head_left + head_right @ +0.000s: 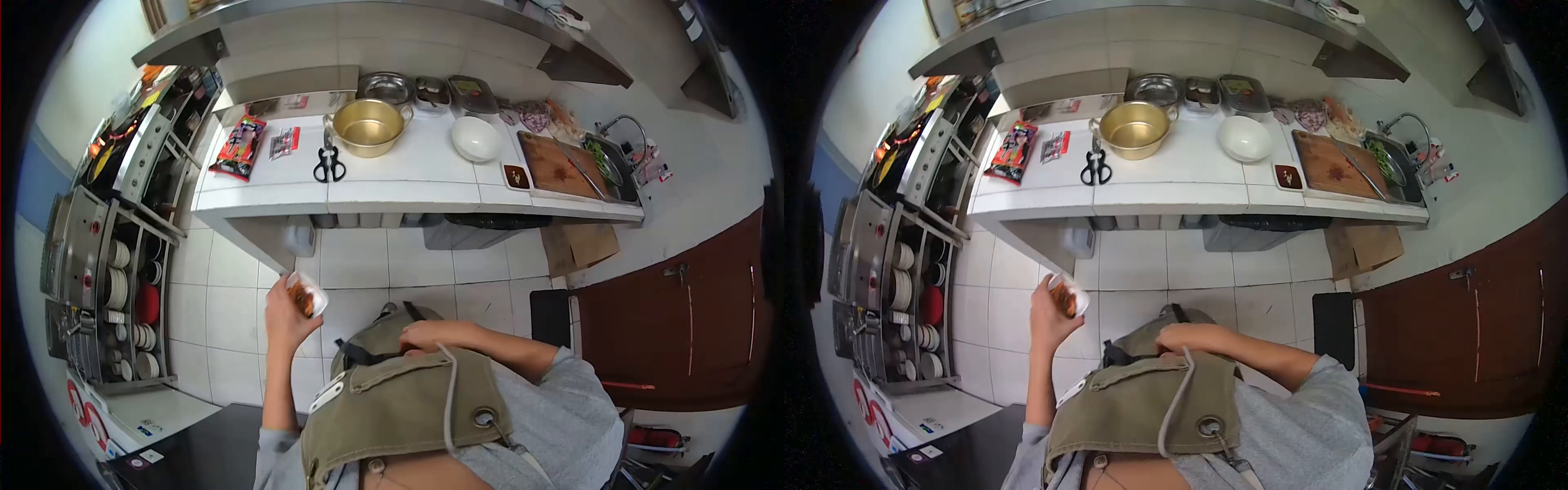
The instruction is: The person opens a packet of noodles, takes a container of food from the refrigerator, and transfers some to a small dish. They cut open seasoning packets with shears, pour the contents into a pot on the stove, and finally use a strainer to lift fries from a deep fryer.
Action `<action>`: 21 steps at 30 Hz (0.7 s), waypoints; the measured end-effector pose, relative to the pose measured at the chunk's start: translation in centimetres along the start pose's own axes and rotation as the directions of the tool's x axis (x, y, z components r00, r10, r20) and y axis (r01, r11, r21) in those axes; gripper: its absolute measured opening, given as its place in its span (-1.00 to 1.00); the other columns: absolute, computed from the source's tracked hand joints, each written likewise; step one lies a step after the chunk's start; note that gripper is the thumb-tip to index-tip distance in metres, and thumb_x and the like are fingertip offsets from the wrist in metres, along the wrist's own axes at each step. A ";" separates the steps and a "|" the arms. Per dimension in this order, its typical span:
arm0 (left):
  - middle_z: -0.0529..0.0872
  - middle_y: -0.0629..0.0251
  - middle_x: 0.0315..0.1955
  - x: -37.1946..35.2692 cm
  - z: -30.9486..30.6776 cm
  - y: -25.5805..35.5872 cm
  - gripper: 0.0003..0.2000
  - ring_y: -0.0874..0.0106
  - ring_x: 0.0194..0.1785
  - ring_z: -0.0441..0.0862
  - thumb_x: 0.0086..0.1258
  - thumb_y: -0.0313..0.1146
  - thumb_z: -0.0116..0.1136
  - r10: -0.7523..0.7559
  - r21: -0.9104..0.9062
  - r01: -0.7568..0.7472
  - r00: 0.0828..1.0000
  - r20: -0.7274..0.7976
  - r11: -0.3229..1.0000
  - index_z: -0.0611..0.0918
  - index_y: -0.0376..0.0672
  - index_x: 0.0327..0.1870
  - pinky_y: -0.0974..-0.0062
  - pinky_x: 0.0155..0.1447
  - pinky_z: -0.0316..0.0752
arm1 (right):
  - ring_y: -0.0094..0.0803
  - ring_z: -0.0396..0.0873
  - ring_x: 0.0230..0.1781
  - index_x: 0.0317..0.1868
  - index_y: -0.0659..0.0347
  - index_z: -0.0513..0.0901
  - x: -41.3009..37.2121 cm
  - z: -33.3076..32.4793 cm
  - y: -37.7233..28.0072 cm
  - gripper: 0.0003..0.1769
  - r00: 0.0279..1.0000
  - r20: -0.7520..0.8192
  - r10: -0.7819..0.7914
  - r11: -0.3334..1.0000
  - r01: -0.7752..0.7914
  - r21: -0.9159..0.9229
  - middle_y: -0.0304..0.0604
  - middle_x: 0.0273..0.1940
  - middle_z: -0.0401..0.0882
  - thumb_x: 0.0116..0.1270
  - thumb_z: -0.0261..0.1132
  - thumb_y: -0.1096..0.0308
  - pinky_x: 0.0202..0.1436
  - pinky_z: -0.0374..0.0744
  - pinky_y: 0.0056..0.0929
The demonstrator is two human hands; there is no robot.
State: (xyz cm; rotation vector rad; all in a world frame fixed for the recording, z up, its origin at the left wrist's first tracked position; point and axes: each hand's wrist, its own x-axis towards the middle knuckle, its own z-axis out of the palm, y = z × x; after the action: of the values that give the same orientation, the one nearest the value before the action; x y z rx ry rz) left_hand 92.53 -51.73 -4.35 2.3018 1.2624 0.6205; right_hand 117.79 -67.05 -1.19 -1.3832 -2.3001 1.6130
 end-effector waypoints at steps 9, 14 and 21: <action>0.44 0.01 -0.04 17.2 8.4 11.3 -0.09 0.04 0.03 0.39 -0.36 -0.26 0.40 0.303 -0.106 -0.291 0.944 0.132 0.951 0.25 -0.20 0.19 0.18 0.05 0.41 | -0.06 0.53 -0.12 -0.13 0.45 0.50 -3.7 -2.5 5.8 -0.56 0.992 -0.024 0.127 0.897 -0.105 0.430 0.23 -0.15 0.53 0.31 0.00 0.15 -0.04 0.42 -0.27; 0.43 0.05 -0.02 22.7 12.7 14.5 -0.06 0.08 0.05 0.39 -0.36 -0.21 0.40 0.408 -0.162 -0.377 0.876 0.257 0.912 0.22 -0.14 0.22 0.15 -0.01 0.44 | -0.13 0.38 0.13 -0.05 0.42 0.49 -1.1 2.6 13.6 -0.56 0.889 0.060 0.454 0.859 -0.455 0.235 0.15 0.10 0.39 0.31 0.03 0.17 0.13 0.35 -0.27; 0.39 0.07 0.05 27.3 17.0 15.4 -0.03 0.09 0.11 0.35 -0.37 -0.22 0.41 0.452 -0.146 -0.430 0.806 0.382 0.891 0.19 -0.09 0.25 0.09 0.03 0.42 | -0.19 0.36 0.14 0.03 0.39 0.47 1.7 6.8 16.7 -0.53 0.803 -0.381 0.459 0.783 -0.163 0.601 0.06 0.14 0.38 0.30 0.06 0.15 0.15 0.34 -0.34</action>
State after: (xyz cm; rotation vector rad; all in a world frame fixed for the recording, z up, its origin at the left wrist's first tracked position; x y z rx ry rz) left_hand 125.70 -38.52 -4.46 2.5213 0.5080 0.2788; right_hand 124.36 -69.78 -17.85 -1.8135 -1.2189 1.5327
